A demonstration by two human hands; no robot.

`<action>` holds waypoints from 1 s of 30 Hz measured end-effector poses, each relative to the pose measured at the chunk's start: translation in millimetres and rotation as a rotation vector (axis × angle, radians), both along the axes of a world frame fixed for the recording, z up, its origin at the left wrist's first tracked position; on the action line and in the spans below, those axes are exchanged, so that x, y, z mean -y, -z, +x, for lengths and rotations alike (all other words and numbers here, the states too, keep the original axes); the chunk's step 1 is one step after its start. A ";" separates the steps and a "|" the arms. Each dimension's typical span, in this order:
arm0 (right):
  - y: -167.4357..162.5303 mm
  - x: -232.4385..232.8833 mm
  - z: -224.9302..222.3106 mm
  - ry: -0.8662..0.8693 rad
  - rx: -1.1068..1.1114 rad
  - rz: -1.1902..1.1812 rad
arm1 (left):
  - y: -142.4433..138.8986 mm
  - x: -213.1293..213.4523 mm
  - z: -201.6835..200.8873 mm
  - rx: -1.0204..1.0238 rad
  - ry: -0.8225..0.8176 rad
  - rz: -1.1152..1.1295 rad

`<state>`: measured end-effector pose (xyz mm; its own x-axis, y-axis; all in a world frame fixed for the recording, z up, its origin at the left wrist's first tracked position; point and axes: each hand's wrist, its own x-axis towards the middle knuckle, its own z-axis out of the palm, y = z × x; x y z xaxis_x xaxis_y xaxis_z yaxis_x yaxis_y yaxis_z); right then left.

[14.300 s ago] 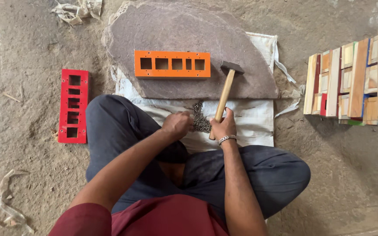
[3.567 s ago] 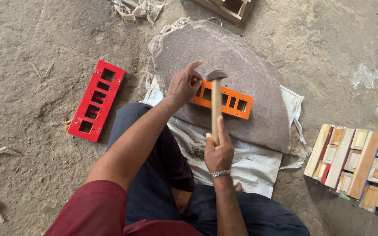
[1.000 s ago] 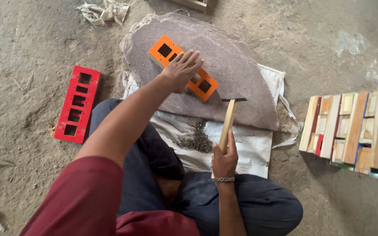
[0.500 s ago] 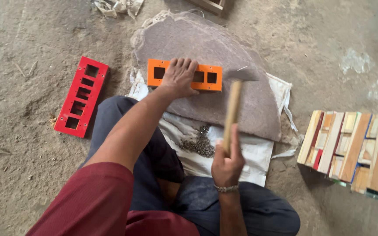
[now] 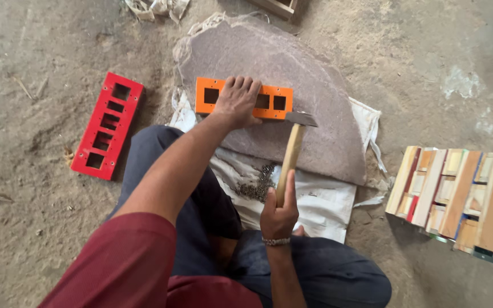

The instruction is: The person sits on the floor and uses a hammer to drive nails into wooden frames placed on a cushion. They repeatedly pick up frames, position them, hammer nails, and stack completed frames.

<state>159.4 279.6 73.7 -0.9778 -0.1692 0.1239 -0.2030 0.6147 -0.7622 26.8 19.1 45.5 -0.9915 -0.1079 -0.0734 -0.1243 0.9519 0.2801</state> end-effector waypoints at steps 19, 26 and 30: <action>-37.4 -10.6 14.7 0.271 0.415 -0.194 | -56.4 1.5 15.9 0.300 0.126 0.040; -81.5 -1.1 5.8 -0.189 -0.307 0.052 | -58.7 5.4 15.1 0.286 0.124 -0.004; -75.4 18.1 2.1 -0.111 0.060 0.196 | -60.4 7.3 14.0 0.321 0.121 0.043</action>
<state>161.5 261.5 149.0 -0.9564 -0.2914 0.0199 -0.2353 0.7283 -0.6436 40.8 11.8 106.0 -0.9226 0.0192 -0.3852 -0.0994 0.9532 0.2855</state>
